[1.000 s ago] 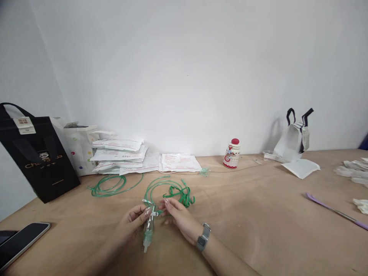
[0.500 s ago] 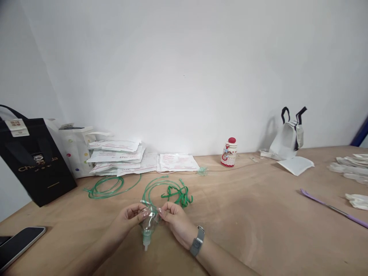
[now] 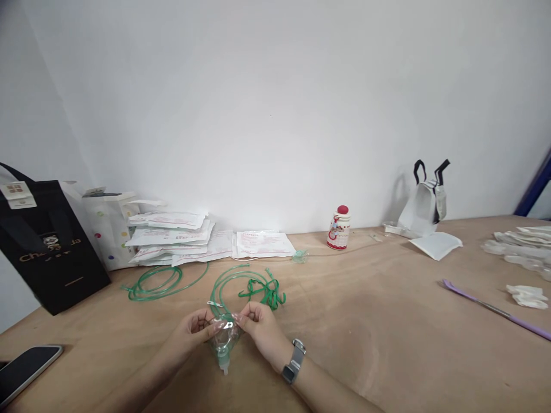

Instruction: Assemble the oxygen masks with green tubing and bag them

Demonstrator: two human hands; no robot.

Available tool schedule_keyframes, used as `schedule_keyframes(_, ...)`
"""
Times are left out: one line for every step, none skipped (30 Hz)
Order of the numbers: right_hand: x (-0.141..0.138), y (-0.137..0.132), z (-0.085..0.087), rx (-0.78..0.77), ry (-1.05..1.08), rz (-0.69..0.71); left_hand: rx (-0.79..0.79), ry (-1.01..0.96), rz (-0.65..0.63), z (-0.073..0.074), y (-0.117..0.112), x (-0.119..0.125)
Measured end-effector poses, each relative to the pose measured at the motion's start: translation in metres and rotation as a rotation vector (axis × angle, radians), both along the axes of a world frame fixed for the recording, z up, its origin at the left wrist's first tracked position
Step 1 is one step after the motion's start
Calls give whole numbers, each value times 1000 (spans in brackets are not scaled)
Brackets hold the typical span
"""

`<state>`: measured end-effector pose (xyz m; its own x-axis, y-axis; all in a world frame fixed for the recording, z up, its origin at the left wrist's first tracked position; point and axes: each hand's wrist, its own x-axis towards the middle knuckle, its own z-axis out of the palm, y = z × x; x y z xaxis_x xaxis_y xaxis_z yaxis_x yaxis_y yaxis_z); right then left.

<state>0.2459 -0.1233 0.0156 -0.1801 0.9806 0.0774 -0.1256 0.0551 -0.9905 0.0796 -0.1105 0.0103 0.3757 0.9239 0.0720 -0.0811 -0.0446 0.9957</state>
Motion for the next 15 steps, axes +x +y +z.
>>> schedule_keyframes(0, 0, 0, 6, -9, 0, 14, -6, 10, -3, 1, 0)
schedule_keyframes(1, 0, 0, 9, -15, 2, 26, -11, 23, -5, 1, 1)
schedule_keyframes(1, 0, 0, 11, -17, 5, 37, -15, 33, -7, 2, 1)
schedule_keyframes(1, 0, -1, 11, -18, 10, 45, -16, 40, -8, 2, 1)
schedule_keyframes(1, 0, -1, 13, -18, 14, 52, -14, 42, -10, 3, 0)
schedule_keyframes(1, 0, -2, 16, -17, 18, 58, -10, 40, -10, 3, 0)
schedule_keyframes(1, 1, -2, 23, -13, 23, 63, -5, 41, -11, 4, 0)
schedule_keyframes(1, 1, -3, 33, -5, 30, 69, -2, 43, -11, 4, -1)
schedule_keyframes(1, 2, -3, 41, 5, 39, 72, 2, 50, -11, 4, -1)
schedule_keyframes(1, 2, -3, 46, 12, 49, 75, 6, 61, -11, 4, -2)
schedule_keyframes(1, 3, -3, 47, 10, 60, 79, 10, 72, -11, 3, -2)
schedule_keyframes(1, 3, -3, 45, -2, 73, 81, 16, 78, -12, 3, -2)
schedule_keyframes(1, 3, -3, 42, -23, 87, 84, 22, 81, -12, 3, -1)
schedule_keyframes(1, 3, -3, 42, -48, 101, 87, 28, 83, -13, 2, -1)
schedule_keyframes(1, 3, -2, 47, -71, 113, 90, 32, 84, -13, 2, 0)
